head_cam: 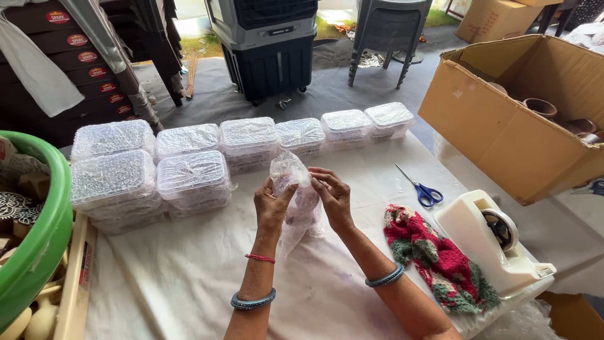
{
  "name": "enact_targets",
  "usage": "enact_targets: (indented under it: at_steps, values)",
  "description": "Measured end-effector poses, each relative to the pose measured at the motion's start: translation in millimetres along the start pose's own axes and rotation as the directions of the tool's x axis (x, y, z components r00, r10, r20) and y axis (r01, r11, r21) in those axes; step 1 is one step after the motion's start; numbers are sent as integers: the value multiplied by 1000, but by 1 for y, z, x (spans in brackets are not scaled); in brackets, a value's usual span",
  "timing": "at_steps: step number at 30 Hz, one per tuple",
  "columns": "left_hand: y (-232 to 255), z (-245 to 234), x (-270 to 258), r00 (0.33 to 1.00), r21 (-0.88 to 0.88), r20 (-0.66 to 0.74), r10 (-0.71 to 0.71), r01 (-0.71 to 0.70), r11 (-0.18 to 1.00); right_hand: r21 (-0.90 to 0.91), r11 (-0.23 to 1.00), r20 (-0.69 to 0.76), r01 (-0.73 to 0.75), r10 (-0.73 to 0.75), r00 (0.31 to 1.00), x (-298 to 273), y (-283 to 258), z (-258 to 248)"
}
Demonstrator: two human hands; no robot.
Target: The person wraps a small plastic container with bubble wrap and secures it with clear packing tape. They then place the wrapped container on a stack of similar items on the table.
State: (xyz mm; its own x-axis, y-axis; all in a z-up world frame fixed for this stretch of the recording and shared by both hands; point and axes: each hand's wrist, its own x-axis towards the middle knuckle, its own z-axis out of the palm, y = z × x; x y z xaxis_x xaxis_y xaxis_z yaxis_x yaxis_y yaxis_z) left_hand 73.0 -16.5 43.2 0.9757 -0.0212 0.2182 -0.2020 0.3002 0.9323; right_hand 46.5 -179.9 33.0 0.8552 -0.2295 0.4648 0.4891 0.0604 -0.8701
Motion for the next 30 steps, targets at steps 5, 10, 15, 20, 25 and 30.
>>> enact_targets:
  at_steps: [5, 10, 15, 20, 25, 30]
  values:
    - [18, 0, -5, 987, 56, 152, -54, 46, 997, -56, 997, 64, -52, 56, 996, 4, 3, -9]
    - [24, -1, -8, 975, 95, 215, -58, 38, 995, -244, 969, 102, -23, 50, 994, 8, -25, 0]
    - [27, 0, -10, 964, 199, 266, -28, -26, 980, -413, 906, 126, 89, -40, 991, 3, -16, 1]
    - [36, 13, -19, 994, 465, 92, 64, -100, 880, -253, 966, -12, -55, 53, 998, -9, -7, 9]
    - [33, 18, -27, 942, 610, 25, 336, -281, 741, -250, 967, 25, -53, 61, 998, -12, -32, 18]
    - [46, 13, -27, 910, 602, 90, 405, -374, 705, -134, 988, -30, -74, 71, 997, -10, -8, 11]
